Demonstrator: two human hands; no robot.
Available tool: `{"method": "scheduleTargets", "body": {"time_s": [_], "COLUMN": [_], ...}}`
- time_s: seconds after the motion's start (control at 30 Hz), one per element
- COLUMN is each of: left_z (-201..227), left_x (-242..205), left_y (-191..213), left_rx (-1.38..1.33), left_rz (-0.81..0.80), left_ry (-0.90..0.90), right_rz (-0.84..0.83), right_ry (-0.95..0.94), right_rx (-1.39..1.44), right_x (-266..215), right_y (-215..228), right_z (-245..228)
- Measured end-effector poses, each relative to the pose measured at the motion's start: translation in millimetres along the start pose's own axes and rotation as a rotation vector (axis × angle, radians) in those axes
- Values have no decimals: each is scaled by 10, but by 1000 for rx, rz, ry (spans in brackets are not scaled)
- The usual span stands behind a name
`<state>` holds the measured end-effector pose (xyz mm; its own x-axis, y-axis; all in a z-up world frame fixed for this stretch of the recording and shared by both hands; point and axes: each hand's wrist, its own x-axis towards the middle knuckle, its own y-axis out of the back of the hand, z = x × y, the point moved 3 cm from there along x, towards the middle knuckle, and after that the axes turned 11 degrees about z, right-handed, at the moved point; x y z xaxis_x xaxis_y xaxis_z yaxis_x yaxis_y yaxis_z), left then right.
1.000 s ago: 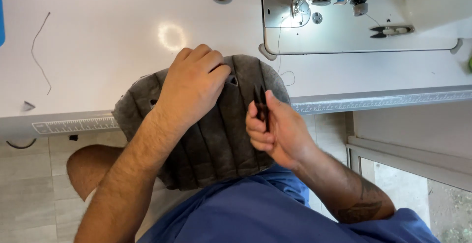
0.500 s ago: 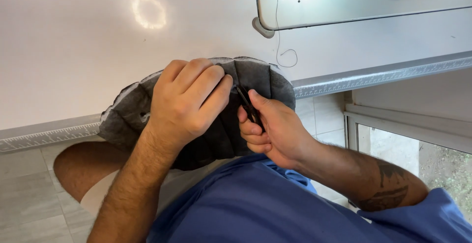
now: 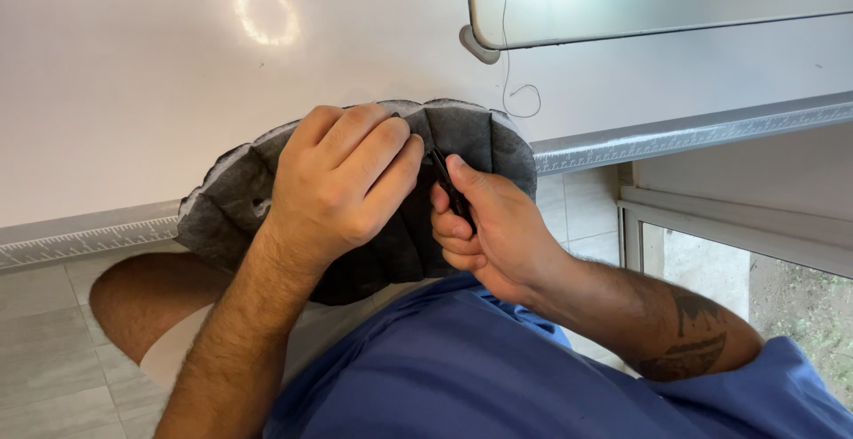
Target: The person uses a seam ripper to cut open a stitched seam on a grey quilted cushion. They then switch to scissors to trim the edges of the opened seam and remove excess fabric from the cushion.
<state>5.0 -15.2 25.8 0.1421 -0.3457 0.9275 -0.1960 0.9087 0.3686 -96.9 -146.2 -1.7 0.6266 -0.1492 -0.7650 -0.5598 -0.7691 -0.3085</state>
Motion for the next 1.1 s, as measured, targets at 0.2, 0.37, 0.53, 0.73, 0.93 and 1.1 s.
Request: {"method": "scheduleTargets", "body": {"time_s": [0.2, 0.37, 0.53, 0.73, 0.93, 1.1], "left_z": [-9, -95, -439, -784, -529, -520], "left_x": [-7, -110, -63, 139, 42, -39], "left_y": [9, -92, -150, -112, -378, -381], "left_rx": [19, 63, 8, 104, 364, 203], "left_rz": [17, -96, -184, -471, -473, -497], "left_ry": [-16, 80, 61, 192, 303, 332], "right_rz": [26, -16, 201, 291, 71, -108], "right_ry": [36, 763, 1322, 1284, 1303, 1366], "right_rx": [-18, -288, -887, -1153, -1182, -1295], "right_x": [-3, 32, -19, -104, -54, -131], "right_y": [95, 499, 918, 948, 748, 581], "right_z": [41, -244, -820, -781, -787, -959]}}
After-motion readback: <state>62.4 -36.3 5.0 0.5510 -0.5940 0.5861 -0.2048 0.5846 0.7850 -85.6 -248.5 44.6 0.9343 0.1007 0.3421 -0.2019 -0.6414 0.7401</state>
